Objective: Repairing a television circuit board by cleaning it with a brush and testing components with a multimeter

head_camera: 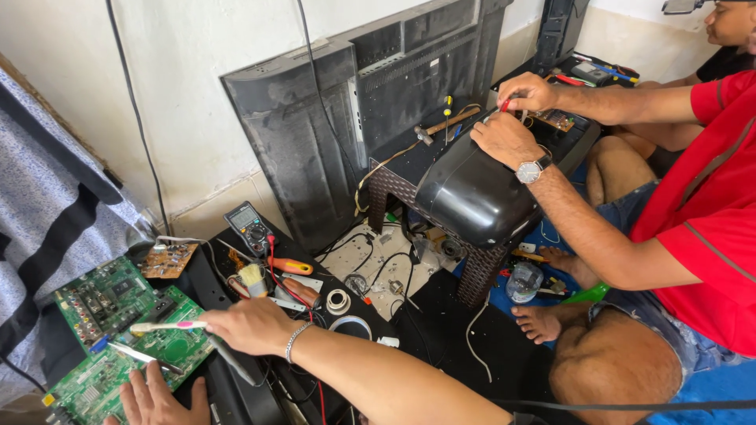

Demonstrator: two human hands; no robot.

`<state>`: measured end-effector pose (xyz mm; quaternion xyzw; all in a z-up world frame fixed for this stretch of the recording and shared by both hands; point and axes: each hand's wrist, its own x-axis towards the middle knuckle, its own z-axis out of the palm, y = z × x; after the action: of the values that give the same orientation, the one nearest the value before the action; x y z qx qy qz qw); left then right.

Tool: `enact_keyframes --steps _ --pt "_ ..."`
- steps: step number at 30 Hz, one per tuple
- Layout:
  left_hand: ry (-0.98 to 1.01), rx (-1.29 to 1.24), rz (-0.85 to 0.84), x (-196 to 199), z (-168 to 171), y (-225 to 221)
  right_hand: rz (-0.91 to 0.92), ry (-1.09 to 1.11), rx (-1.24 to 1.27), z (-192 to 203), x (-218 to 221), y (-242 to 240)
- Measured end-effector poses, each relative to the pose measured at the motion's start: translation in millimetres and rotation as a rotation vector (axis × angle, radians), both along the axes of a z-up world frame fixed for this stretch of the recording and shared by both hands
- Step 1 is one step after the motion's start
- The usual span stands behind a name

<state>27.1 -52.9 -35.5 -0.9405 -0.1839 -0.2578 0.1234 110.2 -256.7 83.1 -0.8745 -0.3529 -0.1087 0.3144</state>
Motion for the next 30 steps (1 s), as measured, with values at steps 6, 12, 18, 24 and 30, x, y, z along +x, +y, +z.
enact_keyframes --steps 6,12,18,24,30 --pt "-0.026 -0.027 -0.018 -3 4 -3 0.042 0.184 -0.210 20 -16 1" --pt "-0.025 0.024 0.007 -13 21 -14 0.075 0.257 -0.326 39 -30 6" --pt "0.030 0.072 0.042 -12 20 -11 0.099 0.344 -0.401 59 -40 9" --pt "0.029 0.098 0.093 -23 55 -32 0.084 0.276 -0.366 50 -44 12" --pt "-0.046 -0.347 -0.142 -29 78 -32 0.055 0.085 -0.414 48 -50 17"
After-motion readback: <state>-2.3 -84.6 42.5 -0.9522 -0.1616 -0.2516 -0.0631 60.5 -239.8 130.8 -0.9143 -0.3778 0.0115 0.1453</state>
